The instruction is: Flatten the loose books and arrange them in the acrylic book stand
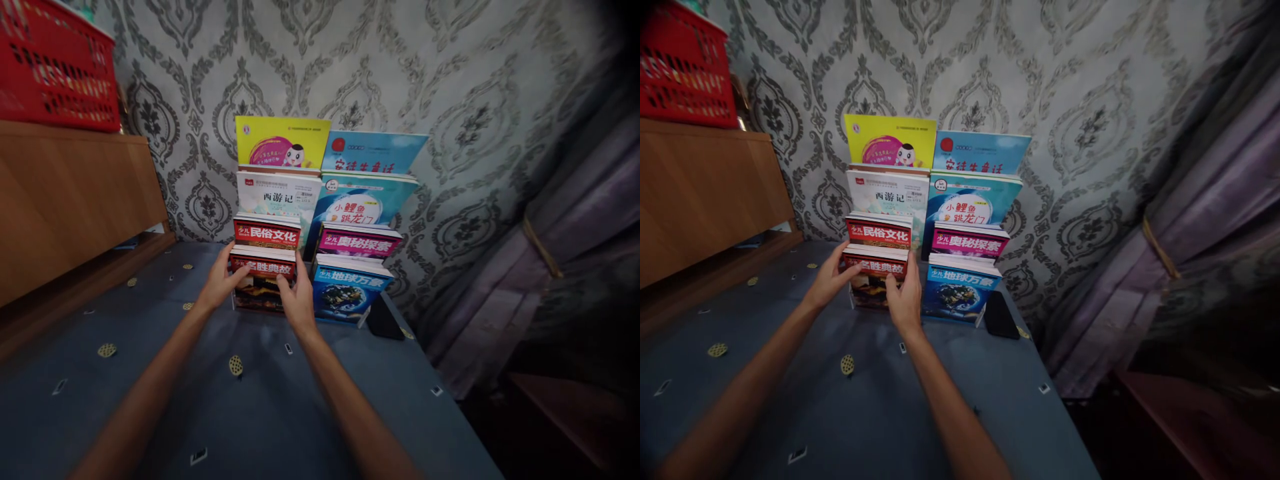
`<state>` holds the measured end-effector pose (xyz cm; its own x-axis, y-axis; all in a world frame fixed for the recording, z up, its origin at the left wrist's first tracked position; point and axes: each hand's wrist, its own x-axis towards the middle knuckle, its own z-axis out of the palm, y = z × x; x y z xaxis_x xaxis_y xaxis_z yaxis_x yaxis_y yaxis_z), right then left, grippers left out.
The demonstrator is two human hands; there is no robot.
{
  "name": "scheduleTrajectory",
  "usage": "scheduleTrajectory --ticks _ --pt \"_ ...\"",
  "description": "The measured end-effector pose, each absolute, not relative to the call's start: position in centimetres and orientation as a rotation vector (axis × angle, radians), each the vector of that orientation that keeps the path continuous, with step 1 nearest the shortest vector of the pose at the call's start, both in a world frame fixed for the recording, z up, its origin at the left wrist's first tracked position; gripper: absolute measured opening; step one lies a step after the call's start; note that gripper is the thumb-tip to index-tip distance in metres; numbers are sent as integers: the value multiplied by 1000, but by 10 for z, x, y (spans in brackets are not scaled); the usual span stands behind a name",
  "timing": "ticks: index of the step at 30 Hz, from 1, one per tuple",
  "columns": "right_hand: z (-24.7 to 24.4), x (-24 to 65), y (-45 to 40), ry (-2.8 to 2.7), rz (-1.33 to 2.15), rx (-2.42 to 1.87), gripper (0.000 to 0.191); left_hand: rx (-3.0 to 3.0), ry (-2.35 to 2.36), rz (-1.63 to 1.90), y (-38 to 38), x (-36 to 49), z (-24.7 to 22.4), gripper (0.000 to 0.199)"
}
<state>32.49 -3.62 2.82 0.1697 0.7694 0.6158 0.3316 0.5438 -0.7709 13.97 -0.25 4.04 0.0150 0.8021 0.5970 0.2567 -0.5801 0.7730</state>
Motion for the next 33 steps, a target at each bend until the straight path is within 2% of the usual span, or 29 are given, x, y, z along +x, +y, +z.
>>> scheduleTrajectory --ticks 16,25,33 --pt "22 325 -34 -1384 453 -955 71 1782 988 1567 -6 138 42 78" --pt "18 324 -34 -1391 440 -985 69 1841 1008 1551 -7 136 39 56" --pt "15 322 -32 -1401 427 -982 69 1848 977 1570 -7 140 38 57"
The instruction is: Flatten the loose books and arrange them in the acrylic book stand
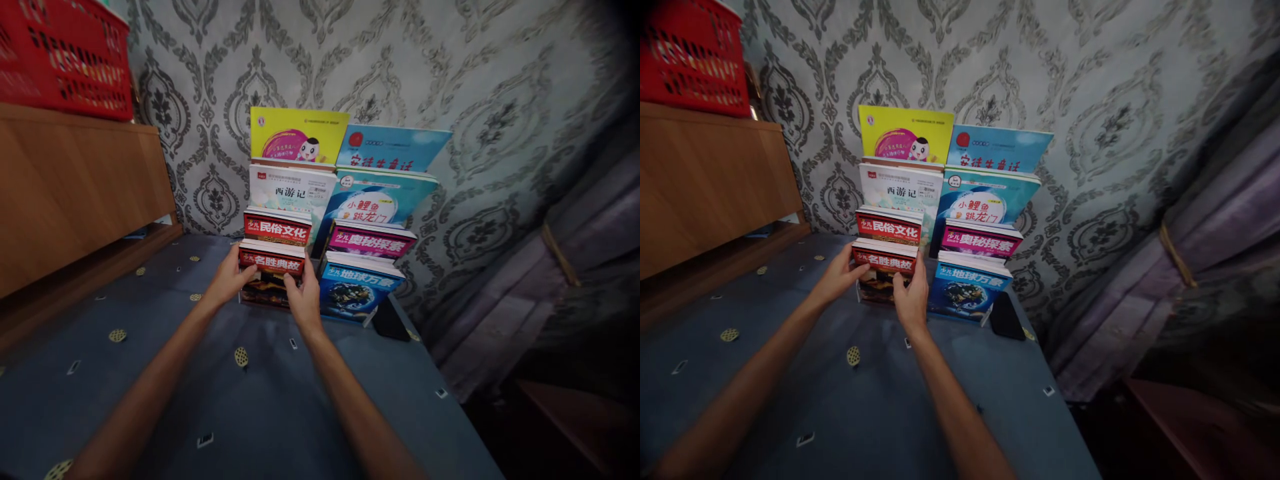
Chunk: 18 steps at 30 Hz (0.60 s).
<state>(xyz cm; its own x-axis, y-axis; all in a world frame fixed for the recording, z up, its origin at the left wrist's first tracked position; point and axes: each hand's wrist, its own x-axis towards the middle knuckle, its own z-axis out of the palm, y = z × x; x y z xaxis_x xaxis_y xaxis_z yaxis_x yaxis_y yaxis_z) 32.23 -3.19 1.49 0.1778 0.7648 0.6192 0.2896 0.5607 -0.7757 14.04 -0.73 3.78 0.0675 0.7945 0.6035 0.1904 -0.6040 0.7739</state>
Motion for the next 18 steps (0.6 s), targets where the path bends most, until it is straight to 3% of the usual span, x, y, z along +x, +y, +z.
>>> scheduleTrajectory --ticks 9,18 --pt "17 324 -52 -1466 253 -1074 74 1621 1038 1615 -12 101 67 64" --pt "6 314 -108 -1687 39 -997 59 1139 889 1826 -31 90 99 27"
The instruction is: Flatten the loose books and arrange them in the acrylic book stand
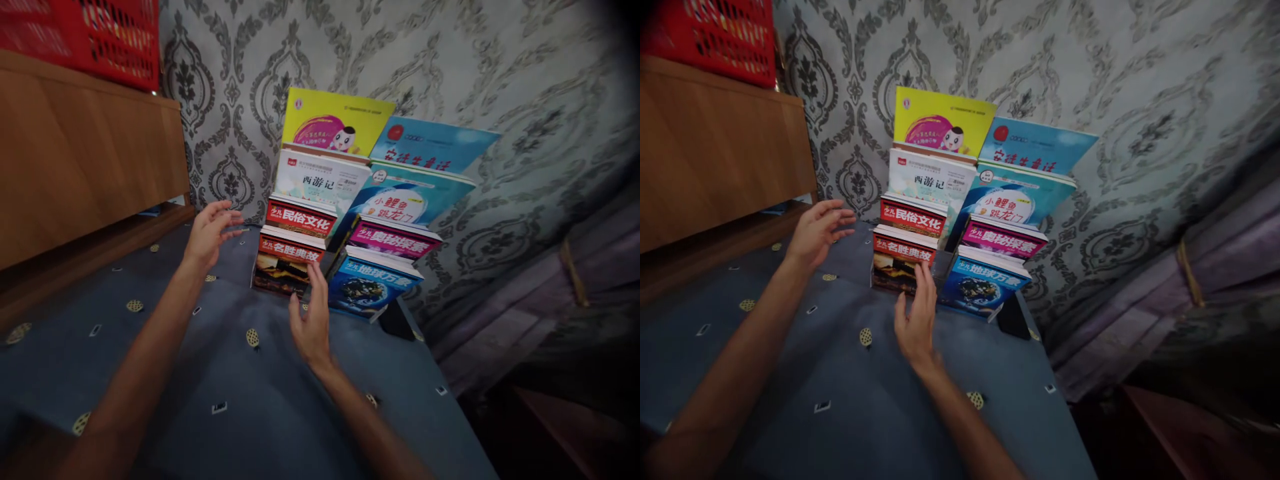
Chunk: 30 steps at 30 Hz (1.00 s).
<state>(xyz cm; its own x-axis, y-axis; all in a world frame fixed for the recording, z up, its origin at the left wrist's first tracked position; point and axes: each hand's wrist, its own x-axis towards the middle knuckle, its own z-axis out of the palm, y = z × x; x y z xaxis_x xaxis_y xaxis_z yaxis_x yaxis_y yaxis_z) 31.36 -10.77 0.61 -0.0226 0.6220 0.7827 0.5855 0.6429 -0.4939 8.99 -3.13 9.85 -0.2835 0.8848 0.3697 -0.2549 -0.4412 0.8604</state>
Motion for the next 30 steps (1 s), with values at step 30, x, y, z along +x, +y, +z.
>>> scheduleTrajectory --ticks 30 --pt "-88 312 -117 -1785 521 -1222 36 1660 1264 1651 20 111 19 43"
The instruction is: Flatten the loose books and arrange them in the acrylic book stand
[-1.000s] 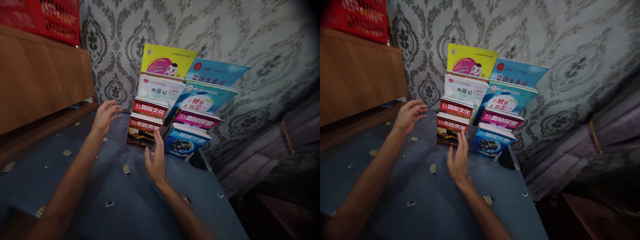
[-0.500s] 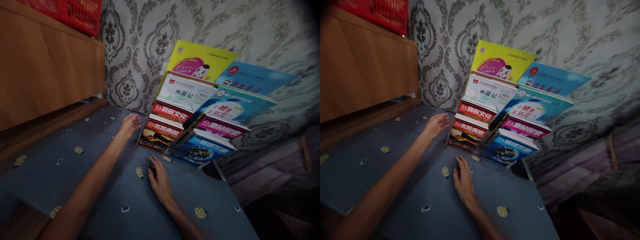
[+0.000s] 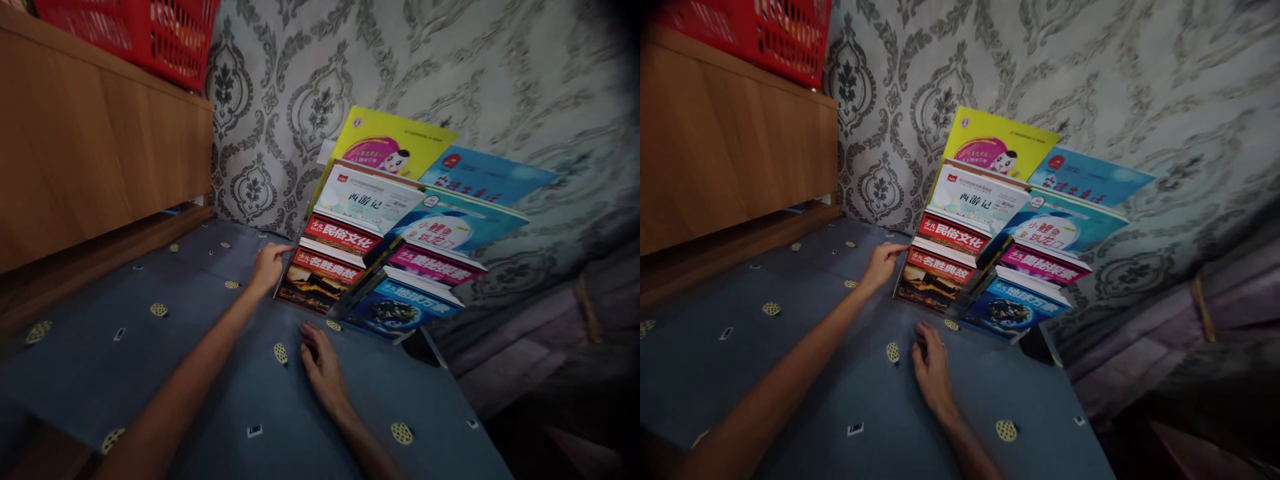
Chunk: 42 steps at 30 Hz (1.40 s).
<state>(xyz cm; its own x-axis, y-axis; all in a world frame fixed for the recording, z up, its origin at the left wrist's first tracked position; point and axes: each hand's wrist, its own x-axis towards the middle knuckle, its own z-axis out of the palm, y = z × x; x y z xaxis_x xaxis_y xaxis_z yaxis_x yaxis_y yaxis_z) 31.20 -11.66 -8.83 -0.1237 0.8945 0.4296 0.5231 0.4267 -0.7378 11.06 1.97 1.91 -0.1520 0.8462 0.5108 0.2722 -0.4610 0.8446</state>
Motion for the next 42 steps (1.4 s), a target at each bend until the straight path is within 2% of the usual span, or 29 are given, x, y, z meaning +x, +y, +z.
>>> scheduleTrajectory --ticks 12,22,33,37,42 --pt "-91 310 -118 -1703 453 -1197 36 1812 1283 1685 14 105 20 35" --pt "-87 313 -118 -1723 444 -1157 39 1685 1131 1721 7 111 33 45" --pt "-89 317 -120 -1649 458 -1128 40 1821 1194 1748 -10 129 40 46" --pt "-70 322 -119 -1578 359 -1098 42 1852 1178 1715 -12 130 40 45" --pt "-17 327 -99 -1442 246 -1032 53 1831 1083 1690 -10 131 38 47"
